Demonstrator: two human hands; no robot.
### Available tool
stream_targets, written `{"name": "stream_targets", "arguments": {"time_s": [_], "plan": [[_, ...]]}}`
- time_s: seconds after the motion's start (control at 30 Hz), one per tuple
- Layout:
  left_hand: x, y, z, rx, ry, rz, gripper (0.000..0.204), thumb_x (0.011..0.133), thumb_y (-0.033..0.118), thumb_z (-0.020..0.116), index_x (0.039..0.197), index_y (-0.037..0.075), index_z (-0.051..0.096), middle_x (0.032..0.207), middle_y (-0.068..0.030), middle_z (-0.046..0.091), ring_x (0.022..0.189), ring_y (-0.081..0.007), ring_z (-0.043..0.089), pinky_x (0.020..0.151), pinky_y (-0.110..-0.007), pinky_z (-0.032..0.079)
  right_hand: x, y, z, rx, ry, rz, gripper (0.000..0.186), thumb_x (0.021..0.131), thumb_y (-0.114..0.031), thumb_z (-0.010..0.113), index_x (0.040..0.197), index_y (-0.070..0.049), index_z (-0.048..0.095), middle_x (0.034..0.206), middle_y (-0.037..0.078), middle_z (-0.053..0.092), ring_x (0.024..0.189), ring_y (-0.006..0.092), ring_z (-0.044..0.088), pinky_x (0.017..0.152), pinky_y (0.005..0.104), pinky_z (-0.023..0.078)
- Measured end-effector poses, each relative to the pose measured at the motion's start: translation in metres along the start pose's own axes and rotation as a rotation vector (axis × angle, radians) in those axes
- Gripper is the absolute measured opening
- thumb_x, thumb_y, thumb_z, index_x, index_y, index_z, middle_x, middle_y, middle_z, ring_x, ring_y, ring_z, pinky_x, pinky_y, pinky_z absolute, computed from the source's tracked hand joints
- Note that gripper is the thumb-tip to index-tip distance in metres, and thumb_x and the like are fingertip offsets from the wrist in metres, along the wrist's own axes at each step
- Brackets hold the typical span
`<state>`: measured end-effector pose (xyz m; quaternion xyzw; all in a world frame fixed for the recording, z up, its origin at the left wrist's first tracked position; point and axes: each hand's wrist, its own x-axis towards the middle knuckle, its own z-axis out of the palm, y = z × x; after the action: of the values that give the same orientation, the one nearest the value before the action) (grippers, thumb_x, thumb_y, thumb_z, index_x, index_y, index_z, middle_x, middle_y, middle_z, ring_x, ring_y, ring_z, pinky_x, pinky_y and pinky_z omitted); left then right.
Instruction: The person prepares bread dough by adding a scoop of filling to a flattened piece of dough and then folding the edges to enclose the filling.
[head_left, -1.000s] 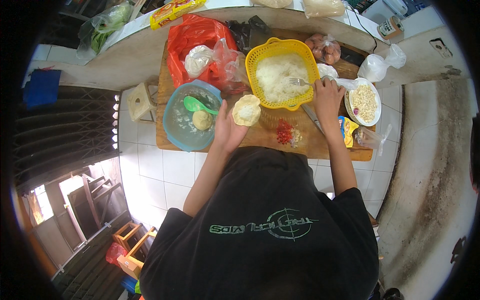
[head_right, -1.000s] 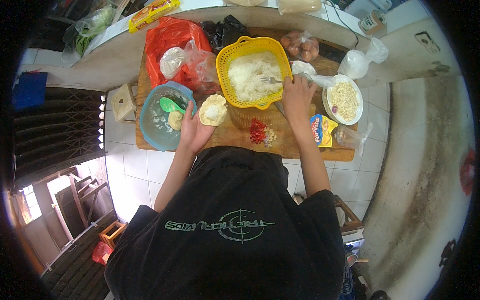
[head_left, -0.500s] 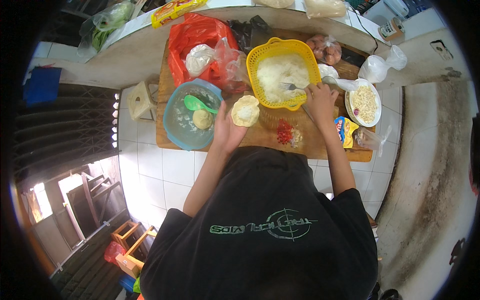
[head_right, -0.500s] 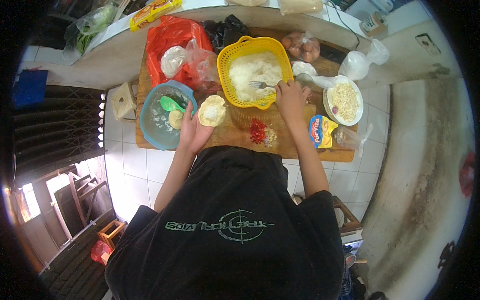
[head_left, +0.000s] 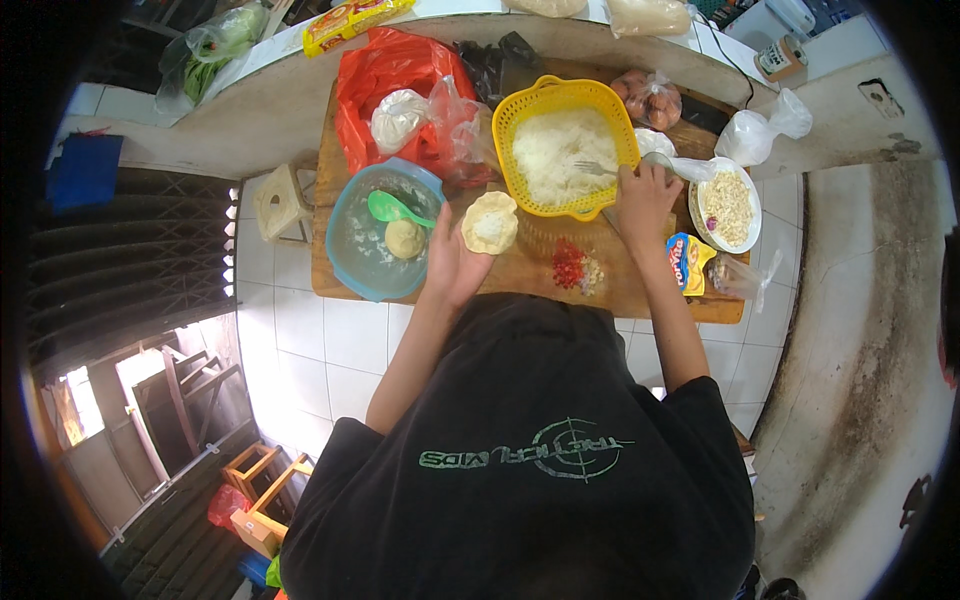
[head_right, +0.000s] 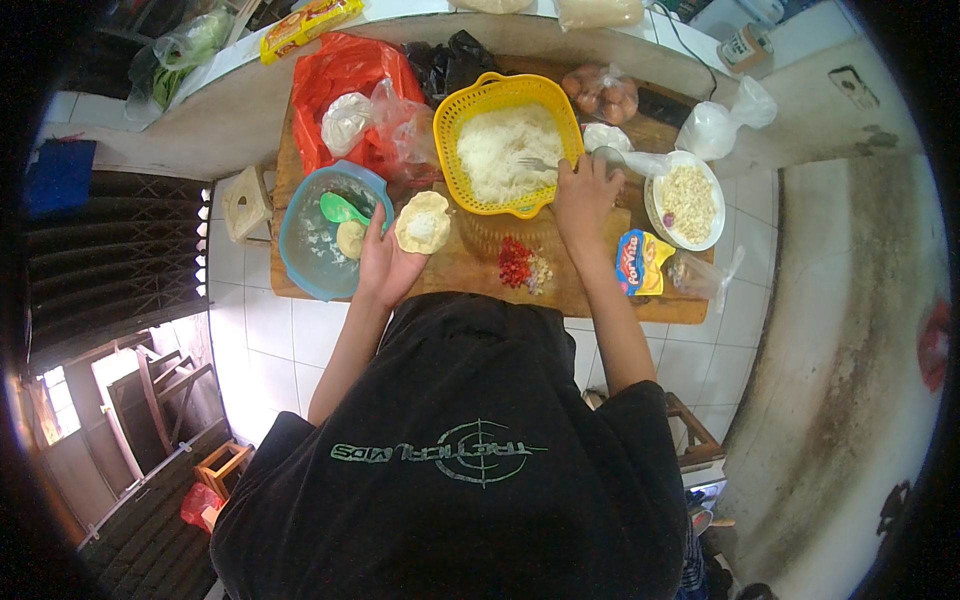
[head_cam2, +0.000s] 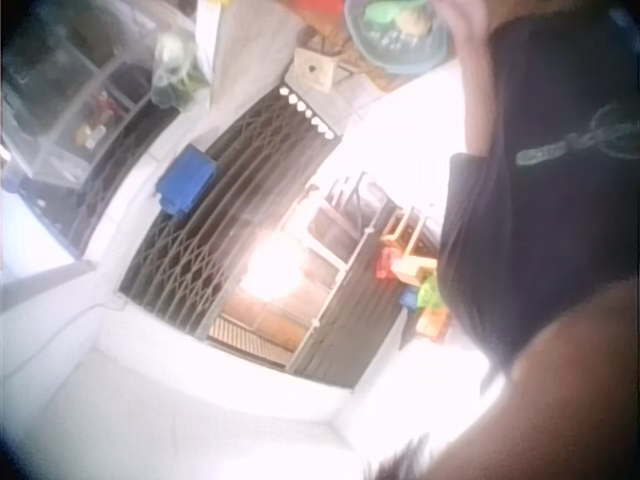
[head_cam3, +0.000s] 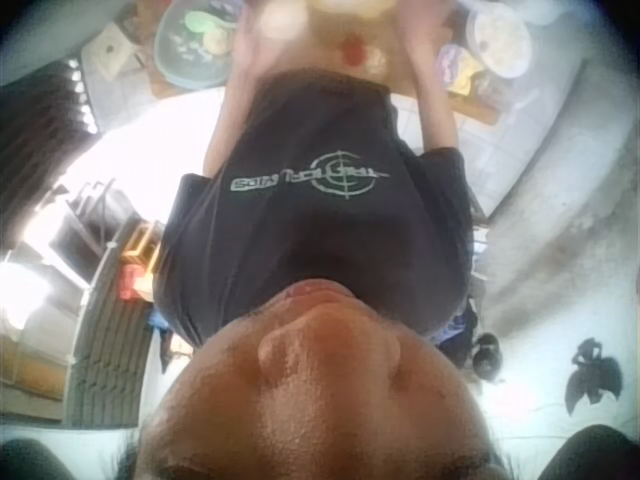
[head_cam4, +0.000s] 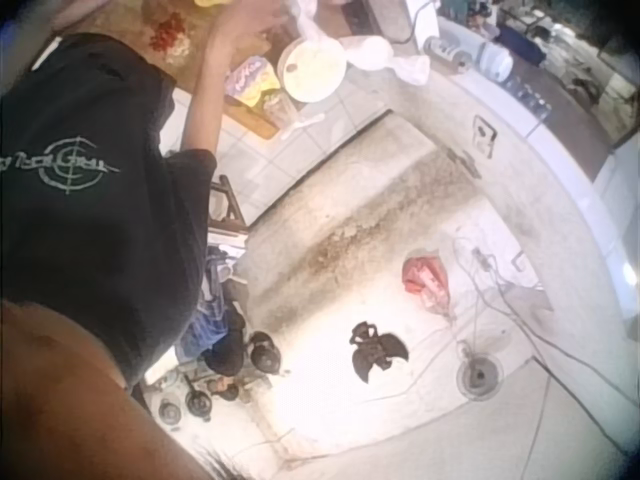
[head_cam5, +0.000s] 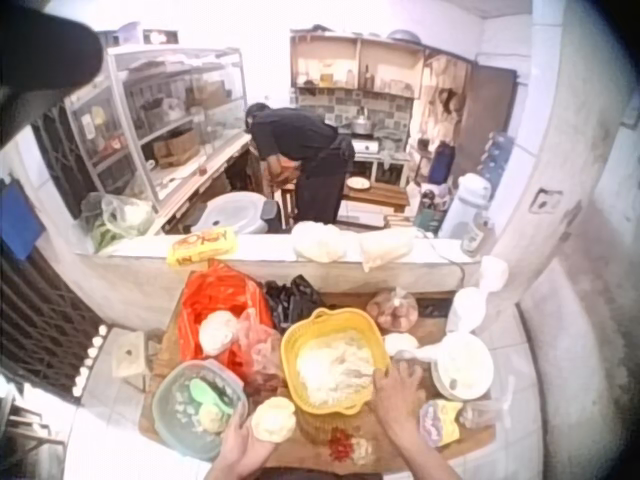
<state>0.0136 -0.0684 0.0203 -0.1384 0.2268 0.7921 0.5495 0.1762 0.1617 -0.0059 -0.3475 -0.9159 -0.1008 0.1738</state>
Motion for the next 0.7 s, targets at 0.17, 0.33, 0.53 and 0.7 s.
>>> {"name": "stream_targets", "arguments": {"time_s": [0.17,0.33,0.53,0.7], "plan": [[-0.001,0.000,-0.002,0.016,-0.007,-0.007,0.068,0.104,0.048,0.029,0.145,-0.007,0.031,0.148,-0.0220,0.039,0.138,-0.0321,0.038,0.117,-0.043,0.028,0.005,0.007,-0.001,-0.050,-0.002,0.012,0.010,0.081,-0.015,0.060,0.085,-0.012,0.069,0.090,0.006,0.060,0.097,0.0251,0.053,0.083,0.0490,0.036],[-0.001,-0.001,0.001,0.001,-0.023,-0.016,0.067,0.104,0.048,0.030,0.145,-0.005,0.031,0.148,-0.0209,0.039,0.138,-0.0316,0.038,0.118,-0.043,0.027,-0.004,0.001,0.002,0.211,-0.138,0.019,0.008,0.080,-0.015,0.062,0.085,-0.012,0.069,0.091,0.006,0.060,0.097,0.0256,0.053,0.082,0.0486,0.035],[-0.001,0.000,-0.002,-0.005,-0.013,-0.007,0.068,0.104,0.048,0.029,0.145,-0.006,0.030,0.148,-0.0213,0.039,0.138,-0.0314,0.038,0.118,-0.043,0.027,0.004,0.009,-0.002,0.064,0.009,0.064,0.010,0.080,-0.015,0.062,0.086,-0.012,0.069,0.090,0.005,0.059,0.098,0.0257,0.053,0.081,0.0475,0.035],[-0.001,0.001,-0.002,0.012,-0.024,0.009,0.070,0.104,0.048,0.027,0.144,-0.009,0.029,0.148,-0.0236,0.039,0.137,-0.0325,0.039,0.117,-0.043,0.029,0.008,0.012,-0.007,-0.035,-0.025,0.117,0.012,0.081,-0.016,0.059,0.086,-0.011,0.069,0.090,0.005,0.059,0.098,0.0258,0.053,0.082,0.0476,0.036]]}}
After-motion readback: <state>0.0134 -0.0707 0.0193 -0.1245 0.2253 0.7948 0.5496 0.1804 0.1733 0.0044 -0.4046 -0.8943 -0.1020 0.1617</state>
